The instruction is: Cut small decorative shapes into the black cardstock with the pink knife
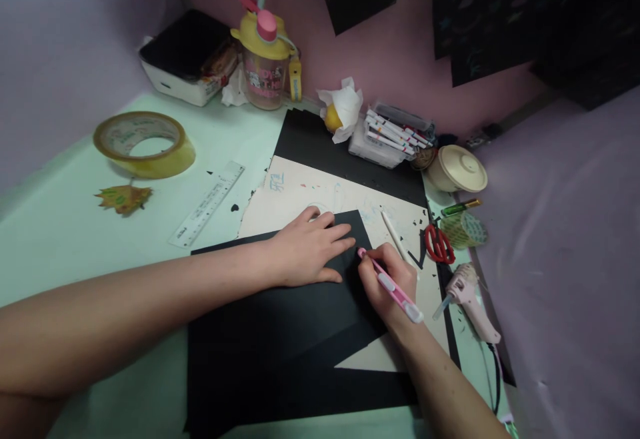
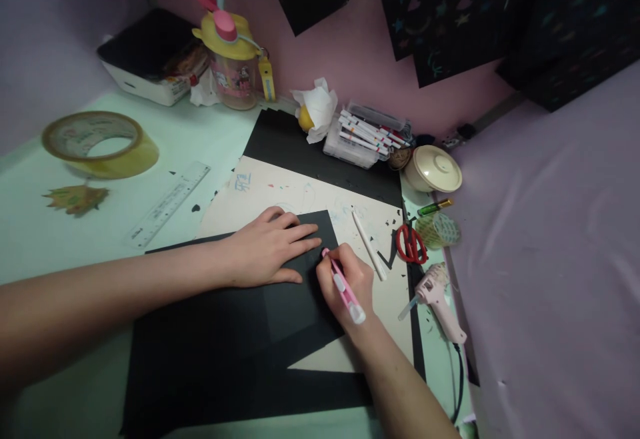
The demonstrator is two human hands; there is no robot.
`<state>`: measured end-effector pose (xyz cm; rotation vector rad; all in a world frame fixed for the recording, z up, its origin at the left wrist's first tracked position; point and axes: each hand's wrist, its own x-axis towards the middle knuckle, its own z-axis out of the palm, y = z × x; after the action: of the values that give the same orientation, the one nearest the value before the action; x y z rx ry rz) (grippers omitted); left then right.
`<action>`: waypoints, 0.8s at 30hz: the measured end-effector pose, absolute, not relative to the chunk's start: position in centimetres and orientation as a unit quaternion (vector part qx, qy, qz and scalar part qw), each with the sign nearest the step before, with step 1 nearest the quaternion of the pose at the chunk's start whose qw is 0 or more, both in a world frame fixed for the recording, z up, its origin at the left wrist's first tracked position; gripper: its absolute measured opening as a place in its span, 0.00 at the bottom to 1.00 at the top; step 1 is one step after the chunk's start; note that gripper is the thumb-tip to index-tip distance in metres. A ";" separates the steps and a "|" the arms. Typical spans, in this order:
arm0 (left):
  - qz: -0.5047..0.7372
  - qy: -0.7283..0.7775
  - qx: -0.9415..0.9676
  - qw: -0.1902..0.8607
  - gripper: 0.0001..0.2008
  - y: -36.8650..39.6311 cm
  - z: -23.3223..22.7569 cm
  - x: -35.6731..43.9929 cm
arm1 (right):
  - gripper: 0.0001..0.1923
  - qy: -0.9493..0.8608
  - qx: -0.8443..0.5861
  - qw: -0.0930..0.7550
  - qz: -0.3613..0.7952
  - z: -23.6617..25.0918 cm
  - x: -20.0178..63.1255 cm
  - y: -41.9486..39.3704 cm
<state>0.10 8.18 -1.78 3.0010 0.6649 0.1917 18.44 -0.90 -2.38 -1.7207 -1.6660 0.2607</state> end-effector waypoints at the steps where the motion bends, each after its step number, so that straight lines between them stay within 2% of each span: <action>1: 0.062 0.216 0.974 0.030 0.32 8.2 -1.8 0.1 | 0.07 -0.625 -0.677 0.377 0.099 -2.6 18.5 -0.8; 5: 0.063 0.215 0.974 0.030 0.32 8.2 -1.8 0.1 | 0.07 -0.559 -0.708 0.417 0.113 -3.0 18.9 -0.4; 15: 0.062 0.216 0.974 0.037 0.32 8.1 -1.9 0.1 | 0.08 -0.543 -0.721 0.405 0.145 -3.0 18.7 -0.1; 24: 0.057 0.218 0.974 0.037 0.33 8.1 -1.7 0.1 | 0.09 -0.573 -0.711 0.391 0.116 -3.1 18.7 -0.1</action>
<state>0.10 8.12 -1.69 2.9876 0.6696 0.1740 18.74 -0.12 -3.06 -1.8066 -1.4547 0.2945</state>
